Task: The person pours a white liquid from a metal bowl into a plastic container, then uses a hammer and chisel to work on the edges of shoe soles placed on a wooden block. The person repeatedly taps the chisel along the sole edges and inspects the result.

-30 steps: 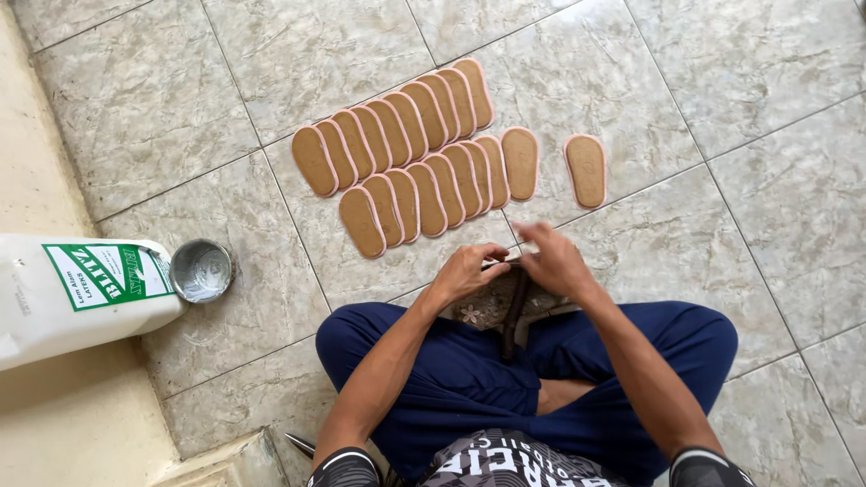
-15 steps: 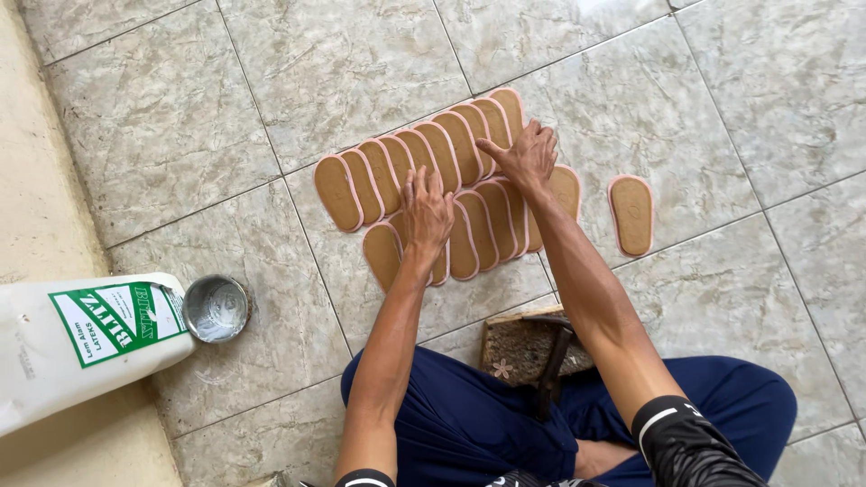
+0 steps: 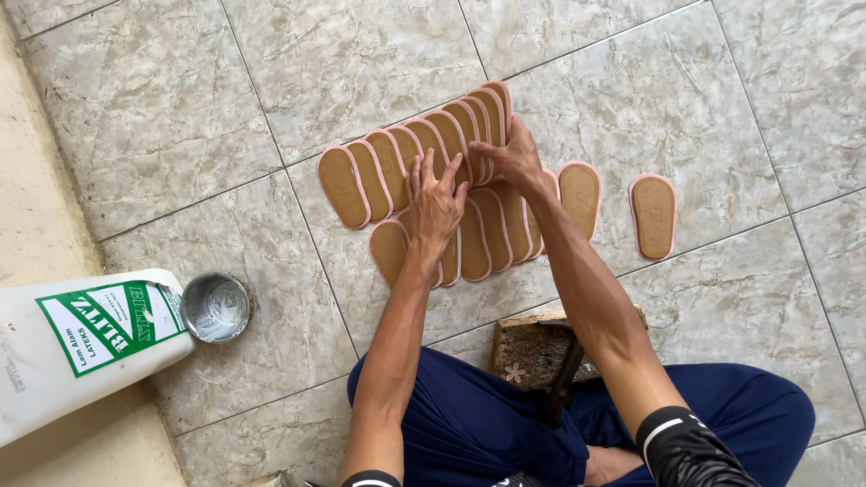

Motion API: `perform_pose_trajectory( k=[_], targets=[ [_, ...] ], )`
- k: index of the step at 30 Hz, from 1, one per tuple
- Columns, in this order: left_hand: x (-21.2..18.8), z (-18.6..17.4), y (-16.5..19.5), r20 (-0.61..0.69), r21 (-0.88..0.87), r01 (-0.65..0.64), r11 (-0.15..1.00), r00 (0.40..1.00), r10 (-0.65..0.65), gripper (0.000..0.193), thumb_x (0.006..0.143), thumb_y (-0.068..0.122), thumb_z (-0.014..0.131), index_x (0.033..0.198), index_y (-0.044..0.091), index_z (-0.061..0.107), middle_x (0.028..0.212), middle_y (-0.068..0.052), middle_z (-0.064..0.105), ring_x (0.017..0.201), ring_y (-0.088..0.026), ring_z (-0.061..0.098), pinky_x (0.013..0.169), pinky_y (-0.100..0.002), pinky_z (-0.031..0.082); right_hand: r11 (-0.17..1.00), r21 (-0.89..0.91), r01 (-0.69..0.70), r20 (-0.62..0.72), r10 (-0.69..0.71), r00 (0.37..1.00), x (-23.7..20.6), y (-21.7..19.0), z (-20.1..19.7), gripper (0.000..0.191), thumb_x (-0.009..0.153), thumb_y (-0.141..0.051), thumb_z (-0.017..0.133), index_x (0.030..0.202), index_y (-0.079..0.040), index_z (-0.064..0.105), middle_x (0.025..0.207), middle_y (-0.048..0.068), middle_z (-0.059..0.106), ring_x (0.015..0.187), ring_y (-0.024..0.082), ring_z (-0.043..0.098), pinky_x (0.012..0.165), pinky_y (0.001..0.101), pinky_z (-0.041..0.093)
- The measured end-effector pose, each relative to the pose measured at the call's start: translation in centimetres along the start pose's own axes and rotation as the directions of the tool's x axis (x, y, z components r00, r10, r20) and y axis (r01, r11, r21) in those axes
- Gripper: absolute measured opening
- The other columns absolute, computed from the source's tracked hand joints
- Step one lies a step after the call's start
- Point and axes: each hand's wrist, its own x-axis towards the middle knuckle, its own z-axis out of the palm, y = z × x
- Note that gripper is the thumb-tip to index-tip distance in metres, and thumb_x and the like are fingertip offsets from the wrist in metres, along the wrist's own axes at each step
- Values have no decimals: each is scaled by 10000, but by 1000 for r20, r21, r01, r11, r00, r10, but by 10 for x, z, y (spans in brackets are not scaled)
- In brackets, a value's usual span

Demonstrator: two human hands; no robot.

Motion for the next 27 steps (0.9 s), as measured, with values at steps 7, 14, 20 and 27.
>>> perform_pose_trajectory(
  k=[7,14,20,27],
  targets=[
    [4,-1,-10,84,90,28,996,996,-35,531,904,291,745,1402,162,612,1551,-271,410,1464,-471,307,1208,-613,213,994,69,89,-137,-79,987,-10,1,-18,544,830,-139,845,1264,4,550,1149,132,729,998,181,744,836,317,660],
    [-5,9,10,-18,40,-113,993,993,114,461,946,256,727,1319,-4,648,1521,-293,477,1467,-454,387,1252,-540,285,977,158,141,-197,-109,974,-79,4,-126,603,870,-161,838,1366,0,535,1207,112,714,1048,158,720,895,310,641],
    [-50,34,74,52,-139,-347,927,933,357,197,992,142,703,1138,10,722,1446,-289,561,1410,-450,487,1193,-525,396,994,16,-110,-237,111,965,-170,32,-238,625,830,-225,853,1338,-2,566,1177,123,727,1025,192,738,881,318,645],
    [-104,54,125,222,-234,-391,890,870,441,213,906,151,734,1078,26,728,1356,-240,611,1311,-421,553,1123,-505,437,749,-628,-211,-415,-92,905,-192,69,-238,982,676,-518,953,1359,26,504,1254,258,604,1149,396,641,923,498,577]
  ],
)
